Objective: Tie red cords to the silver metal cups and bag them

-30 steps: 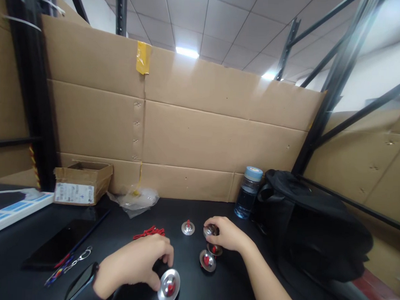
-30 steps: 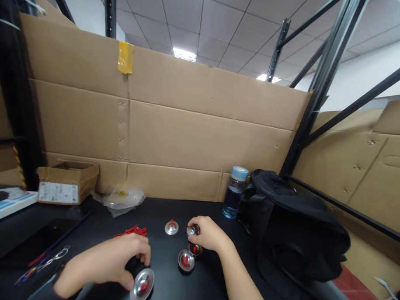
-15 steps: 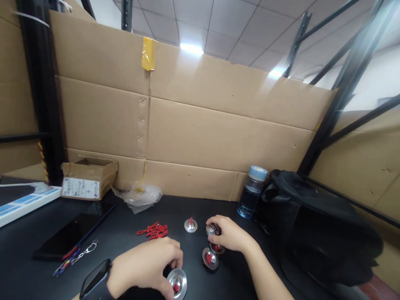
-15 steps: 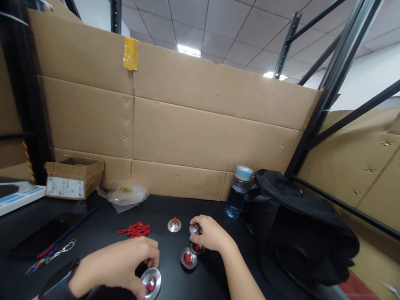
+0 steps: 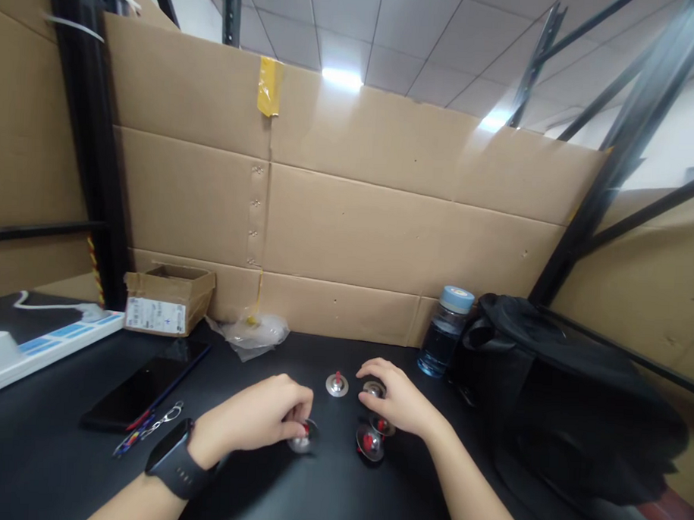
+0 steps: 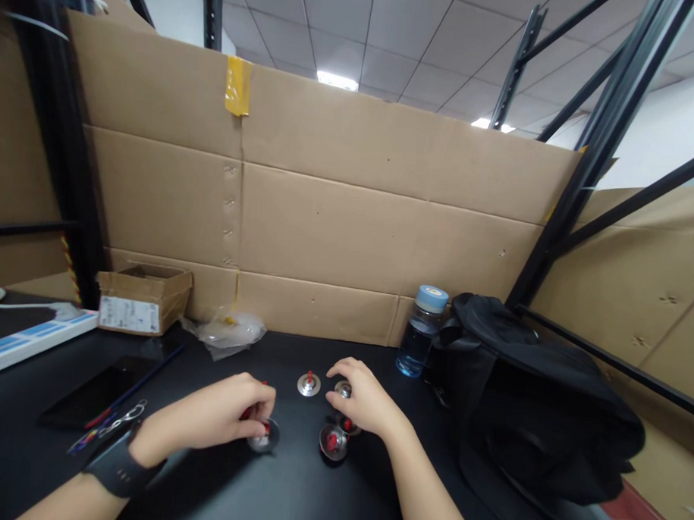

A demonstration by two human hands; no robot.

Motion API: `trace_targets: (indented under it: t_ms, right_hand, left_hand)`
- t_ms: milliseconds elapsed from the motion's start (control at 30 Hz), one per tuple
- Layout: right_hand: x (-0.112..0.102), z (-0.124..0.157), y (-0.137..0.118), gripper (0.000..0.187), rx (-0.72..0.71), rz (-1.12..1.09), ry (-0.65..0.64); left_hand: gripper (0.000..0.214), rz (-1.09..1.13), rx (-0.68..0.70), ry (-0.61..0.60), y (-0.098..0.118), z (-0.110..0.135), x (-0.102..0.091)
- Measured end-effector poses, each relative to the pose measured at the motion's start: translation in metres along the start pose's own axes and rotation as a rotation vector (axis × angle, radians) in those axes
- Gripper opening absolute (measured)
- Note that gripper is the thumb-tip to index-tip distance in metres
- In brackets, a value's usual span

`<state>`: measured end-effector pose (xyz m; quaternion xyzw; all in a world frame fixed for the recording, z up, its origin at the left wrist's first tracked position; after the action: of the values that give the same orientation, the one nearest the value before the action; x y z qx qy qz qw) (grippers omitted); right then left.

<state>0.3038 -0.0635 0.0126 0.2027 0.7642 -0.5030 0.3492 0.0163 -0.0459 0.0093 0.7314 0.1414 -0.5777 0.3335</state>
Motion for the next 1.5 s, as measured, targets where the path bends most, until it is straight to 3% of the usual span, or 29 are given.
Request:
trace_targets:
  t_ms: [133,233,400,833,967,1100,1300,1500]
  right_hand:
    - [0.008,0.000,-0.020,0.028,-0.057,-0.132,-0.050]
    - [0.018,0.000,-0.029,0.030,-0.048,-0.350,-0.082]
    - [0.035,-0.002,-0.030,0.038,0.004,-0.756,-0.138]
    - [0.038,0.006,-0.041,0.043,0.040,-0.981,-0.393]
    - [0.040,0.007,-0.040,0.041,0.041,-1.066,-0.371]
    - [0.043,0.004,-0.040,0.040,0.047,-1.120,-0.265]
    - [0.045,0.001,-0.038,0.036,0.035,-1.054,-0.136]
    - [0.046,0.002,-0.036,0.039,0.057,-0.948,-0.117]
  left_hand:
    - [0.014,0.111,0.033,0.226,0.006,-0.005,-0.001]
    - [0.016,0.185,0.080,0.301,0.013,-0.007,0.002]
    - [0.016,0.250,0.094,0.338,0.021,-0.009,0.006]
    - [0.019,0.300,0.122,0.336,0.038,-0.006,0.004]
    - [0.014,0.311,0.084,0.364,0.038,-0.005,0.001]
    - [0.012,0.335,0.042,0.411,0.039,-0.006,0.004]
    - [0.018,0.553,0.031,0.433,0.039,-0.010,0.012]
    - [0.014,0.516,0.054,0.424,0.042,-0.012,0.013]
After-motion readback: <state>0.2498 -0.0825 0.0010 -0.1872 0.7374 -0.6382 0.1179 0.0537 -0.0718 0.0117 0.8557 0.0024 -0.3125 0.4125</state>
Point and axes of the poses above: each hand's wrist, its own z-axis away from the middle knuckle, its own x-axis out of the palm, y = z × x, the point moved 1 cm from there along -z, towards the middle knuckle, and after that the axes turned 11 degrees about -z, right-handed, at the moved point
